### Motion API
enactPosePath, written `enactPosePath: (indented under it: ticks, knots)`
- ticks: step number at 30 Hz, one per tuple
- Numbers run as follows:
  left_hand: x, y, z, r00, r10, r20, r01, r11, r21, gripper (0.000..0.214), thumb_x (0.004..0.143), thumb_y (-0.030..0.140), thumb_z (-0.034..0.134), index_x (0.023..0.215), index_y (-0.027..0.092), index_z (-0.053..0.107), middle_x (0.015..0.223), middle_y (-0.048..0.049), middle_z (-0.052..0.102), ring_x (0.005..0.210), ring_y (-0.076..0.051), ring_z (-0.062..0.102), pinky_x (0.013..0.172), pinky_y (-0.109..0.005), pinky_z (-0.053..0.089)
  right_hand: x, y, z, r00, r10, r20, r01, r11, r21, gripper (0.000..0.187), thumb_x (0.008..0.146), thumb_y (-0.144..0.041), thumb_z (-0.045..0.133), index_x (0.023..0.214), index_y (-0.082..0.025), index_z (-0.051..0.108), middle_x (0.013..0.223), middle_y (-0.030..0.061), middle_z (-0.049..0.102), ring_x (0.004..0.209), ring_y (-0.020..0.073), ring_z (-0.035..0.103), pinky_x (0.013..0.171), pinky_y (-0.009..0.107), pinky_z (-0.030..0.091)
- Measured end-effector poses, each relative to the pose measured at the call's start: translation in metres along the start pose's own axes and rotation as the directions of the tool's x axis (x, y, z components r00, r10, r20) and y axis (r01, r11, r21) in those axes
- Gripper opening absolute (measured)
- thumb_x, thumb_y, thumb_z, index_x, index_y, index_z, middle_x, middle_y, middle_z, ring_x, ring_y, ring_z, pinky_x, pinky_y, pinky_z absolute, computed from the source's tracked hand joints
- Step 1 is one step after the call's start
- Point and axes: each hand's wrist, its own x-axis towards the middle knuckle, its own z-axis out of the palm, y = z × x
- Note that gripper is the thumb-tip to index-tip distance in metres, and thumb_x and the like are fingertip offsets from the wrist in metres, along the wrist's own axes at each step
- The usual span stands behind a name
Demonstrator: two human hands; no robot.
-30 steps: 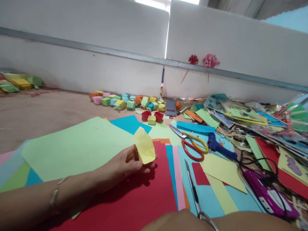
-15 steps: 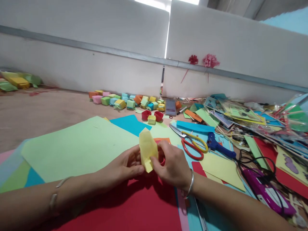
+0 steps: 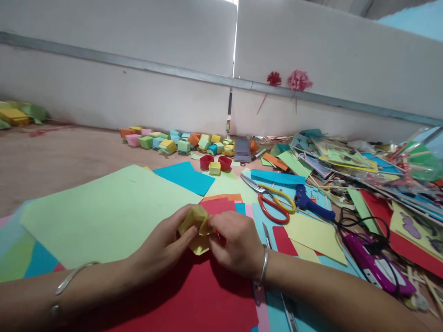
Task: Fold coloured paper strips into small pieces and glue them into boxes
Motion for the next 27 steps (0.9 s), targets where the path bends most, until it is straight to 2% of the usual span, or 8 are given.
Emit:
enactPosePath:
  ticks: [2,6,9,12,17,21,24,27]
  knots:
    - [0.000,0.000,-0.001,0.997,0.075,0.018,-0.076,0.995,0.070,0.019,0.081,0.011,0.049,0.090,0.022,0.060,0.083,-0.0023,0.066,0.077,-0.020,0.061,0.070,-0.031,0.048,0.000,0.000,0.000,1.000,0.015,-0.023,-0.016,0.999,-0.039,0.011,0.082,-0.015,0.049,0.072,-0.020,0.048,0.064,0.0007,0.055,0.059,0.0138,0.048,0.053,0.024,0.035]
    - [-0.001,0.001,-0.002,0.948,0.309,0.071,-0.317,0.931,0.178,0.031,0.079,0.008,0.053,0.104,0.023,0.065,0.106,-0.0086,0.068,0.095,-0.023,0.064,0.081,-0.033,0.050,0.000,-0.002,0.001,0.980,0.197,-0.021,-0.196,0.980,0.042,0.014,0.085,-0.024,0.056,0.075,-0.021,0.046,0.065,-0.0020,0.055,0.055,0.0115,0.047,0.050,0.022,0.035]
    - [-0.002,0.000,-0.002,0.927,0.364,0.086,-0.372,0.873,0.315,0.023,0.085,0.014,0.056,0.101,0.023,0.069,0.097,-0.0080,0.071,0.082,-0.022,0.066,0.070,-0.029,0.050,-0.001,-0.003,0.003,0.964,0.265,0.022,-0.265,0.953,0.144,0.012,0.083,-0.024,0.059,0.081,-0.020,0.048,0.070,-0.0019,0.059,0.058,0.0113,0.051,0.052,0.021,0.038]
    - [-0.004,-0.005,-0.002,0.915,0.394,0.084,-0.387,0.804,0.451,0.019,0.086,0.016,0.056,0.096,0.025,0.070,0.083,-0.0053,0.073,0.073,-0.021,0.065,0.063,-0.028,0.044,-0.002,-0.003,0.004,0.971,0.237,0.043,-0.241,0.957,0.162,0.009,0.081,-0.020,0.058,0.080,-0.020,0.049,0.073,-0.0002,0.060,0.062,0.0124,0.053,0.055,0.022,0.040]
    - [-0.008,-0.010,-0.001,0.939,0.344,0.021,-0.299,0.784,0.544,0.005,0.085,0.022,0.059,0.083,0.023,0.064,0.057,0.0012,0.061,0.047,-0.014,0.051,0.048,-0.026,0.029,-0.005,-0.005,0.004,0.984,0.169,0.051,-0.172,0.982,0.078,0.005,0.081,-0.017,0.057,0.079,-0.019,0.053,0.074,0.0017,0.061,0.065,0.0141,0.053,0.058,0.024,0.040]
    - [-0.006,-0.005,-0.001,0.965,0.260,-0.024,-0.225,0.876,0.426,0.007,0.087,0.026,0.057,0.094,0.024,0.057,0.077,-0.0019,0.068,0.063,-0.017,0.063,0.057,-0.027,0.044,-0.004,-0.003,0.001,0.997,0.083,0.002,-0.083,0.997,-0.009,0.007,0.084,-0.017,0.051,0.078,-0.018,0.054,0.072,0.0029,0.060,0.064,0.0148,0.050,0.057,0.025,0.037]
    - [-0.002,0.001,-0.002,0.993,0.110,-0.048,-0.096,0.968,0.232,0.026,0.082,0.032,0.064,0.103,0.023,0.051,0.101,-0.0066,0.067,0.088,-0.023,0.068,0.076,-0.034,0.053,0.002,0.002,0.000,0.983,0.176,-0.050,-0.176,0.984,0.011,0.009,0.078,-0.016,0.051,0.070,-0.019,0.049,0.067,0.0012,0.054,0.062,0.0146,0.048,0.056,0.026,0.035]
    - [0.002,0.005,-0.003,1.000,-0.024,0.014,0.021,0.983,0.183,0.027,0.079,0.037,0.066,0.097,0.022,0.052,0.101,-0.0076,0.065,0.092,-0.025,0.066,0.081,-0.041,0.053,0.008,0.008,0.000,0.937,0.339,-0.079,-0.329,0.938,0.112,0.008,0.074,-0.014,0.051,0.068,-0.019,0.050,0.069,0.0009,0.054,0.065,0.0147,0.051,0.057,0.025,0.037]
